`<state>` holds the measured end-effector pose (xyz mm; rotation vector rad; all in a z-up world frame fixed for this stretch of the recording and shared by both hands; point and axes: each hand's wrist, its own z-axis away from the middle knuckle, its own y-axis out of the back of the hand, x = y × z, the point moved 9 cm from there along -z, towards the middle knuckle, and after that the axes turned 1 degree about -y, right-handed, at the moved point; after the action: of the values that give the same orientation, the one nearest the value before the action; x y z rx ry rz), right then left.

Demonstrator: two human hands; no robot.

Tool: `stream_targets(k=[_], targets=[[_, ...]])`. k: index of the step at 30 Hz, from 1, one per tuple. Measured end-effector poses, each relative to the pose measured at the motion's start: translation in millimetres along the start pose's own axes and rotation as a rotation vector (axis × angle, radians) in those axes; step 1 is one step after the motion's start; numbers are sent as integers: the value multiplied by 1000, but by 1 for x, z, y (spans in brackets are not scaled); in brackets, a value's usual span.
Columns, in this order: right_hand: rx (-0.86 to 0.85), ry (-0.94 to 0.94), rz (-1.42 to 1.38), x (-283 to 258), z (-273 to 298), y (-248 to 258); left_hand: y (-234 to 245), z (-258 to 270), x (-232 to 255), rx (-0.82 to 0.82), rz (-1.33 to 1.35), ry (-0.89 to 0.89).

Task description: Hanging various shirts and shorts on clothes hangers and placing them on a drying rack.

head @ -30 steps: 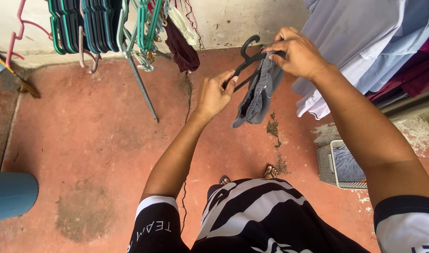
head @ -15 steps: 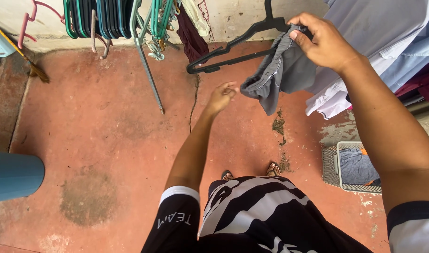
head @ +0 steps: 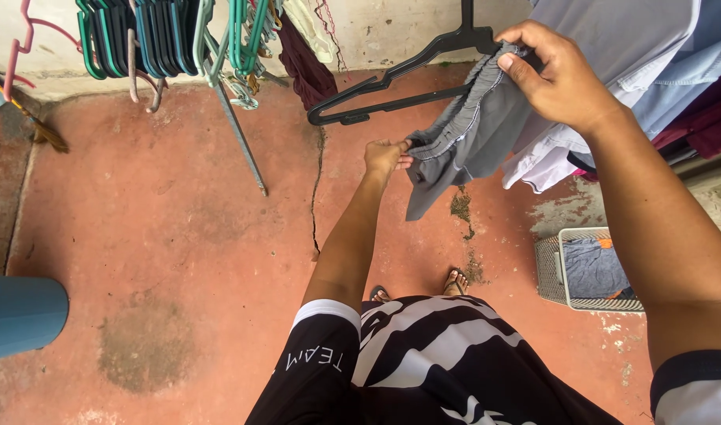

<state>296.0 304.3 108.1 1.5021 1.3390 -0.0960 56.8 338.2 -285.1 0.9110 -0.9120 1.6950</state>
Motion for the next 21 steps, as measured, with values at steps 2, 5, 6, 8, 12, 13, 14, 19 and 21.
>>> stream_targets(k=[2,5,6,8,12,13,14,19,21], targets=[[9,-28,24,2,3,4,-4,15,11,11,-40,-6],[27,-26,97,7,9,12,4,10,17,31,-62,-27],[36,3,143,7,12,14,10,4,18,41,-48,-41],[36,3,183,13,18,13,28,11,46,66,-25,-68],[-7,-103,293,29,24,3,68,11,90,66,46,-134],[-8,-98,291,31,24,-1,72,14,101,71,47,-138],[-12,-120,316,35,25,-4,76,20,116,77,-10,-177],[-5,-89,310,37,24,-19,89,38,173,154,-125,-359],[18,-105,277,39,20,-23,94,65,209,246,-233,-473]])
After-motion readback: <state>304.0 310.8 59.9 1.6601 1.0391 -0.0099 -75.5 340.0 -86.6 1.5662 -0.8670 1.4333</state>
